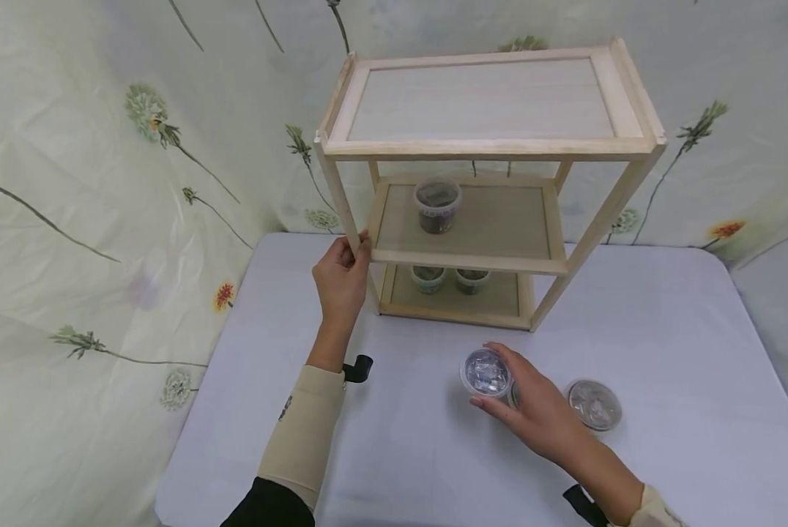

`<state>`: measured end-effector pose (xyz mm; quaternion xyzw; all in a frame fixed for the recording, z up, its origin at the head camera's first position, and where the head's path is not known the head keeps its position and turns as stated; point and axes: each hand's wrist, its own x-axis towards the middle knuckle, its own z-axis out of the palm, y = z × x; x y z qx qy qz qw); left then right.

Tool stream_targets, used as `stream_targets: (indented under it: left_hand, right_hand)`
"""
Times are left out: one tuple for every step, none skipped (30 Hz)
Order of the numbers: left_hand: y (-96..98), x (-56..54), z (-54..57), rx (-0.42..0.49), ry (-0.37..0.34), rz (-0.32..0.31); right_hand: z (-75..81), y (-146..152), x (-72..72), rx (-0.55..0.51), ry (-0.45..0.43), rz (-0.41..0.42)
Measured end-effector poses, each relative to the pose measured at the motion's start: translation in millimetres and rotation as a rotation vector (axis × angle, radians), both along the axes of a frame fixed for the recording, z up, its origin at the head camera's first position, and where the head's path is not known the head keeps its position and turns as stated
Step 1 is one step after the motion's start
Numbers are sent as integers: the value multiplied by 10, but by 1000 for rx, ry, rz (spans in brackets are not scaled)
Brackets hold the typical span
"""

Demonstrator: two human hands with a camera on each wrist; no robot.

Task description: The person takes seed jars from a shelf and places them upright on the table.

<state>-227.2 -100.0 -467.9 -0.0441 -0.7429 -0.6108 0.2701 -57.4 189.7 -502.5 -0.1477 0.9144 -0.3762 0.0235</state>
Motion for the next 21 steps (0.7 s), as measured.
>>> stream_targets:
  left_hand:
    - [1,0,-2,0,0,1]
    - [2,0,-4,1,-1,1]
    - [2,0,-7,-2,0,3]
    - [4,-2,-8,-7,1,8]
    - [7,-2,-9,-10,3,14]
    - [11,-1,-6,-14,6,20]
    - [16,-5,-4,-17,9,27]
    - [21,-9,-4,-21,11,34]
    - [26,-10,-2,-22,11,39]
    - [30,-11,-1,-19,13,41]
    - [34,-10,0,-15,14,41]
    - [38,-11,1,-10,14,39]
    - [37,-11,-3,-5,12,38]
    - [34,-10,-7,-3,9,37]
    - [32,-8,-6,-1,7,35]
    - [28,-9,-10,-3,7,36]
    - [25,-9,-11,-6,5,35]
    - [22,-10,-11,-8,4,32]
    - [17,-11,-13,-11,4,30]
    - [11,-13,-14,-12,6,28]
    - [6,-12,-14,-12,8,26]
  right_hand:
    - [-34,2,5,23,-5,5]
    - [-64,9,8,50,-2,12]
    - [-94,15,10,81,5,19]
    - [-125,22,11,114,15,29]
    - [-156,29,10,146,28,36]
    - [-189,35,8,179,39,45]
    - [-216,41,8,207,53,50]
    - [-244,47,9,234,67,54]
    - [-274,49,9,258,81,58]
    - [-301,52,10,273,96,59]
    - [-329,54,10,289,112,60]
    - [-353,56,9,302,129,64]
    - [-381,58,7,311,146,67]
    - [-416,58,5,323,165,73]
    - [-451,59,3,336,186,81]
    - [-485,61,4,349,205,87]
    - [-520,64,5,361,224,93]
    - [-550,67,9,370,241,99]
    - [-582,70,15,377,258,101]
    - [-609,72,18,380,274,105]
    - [-629,73,22,382,289,108]
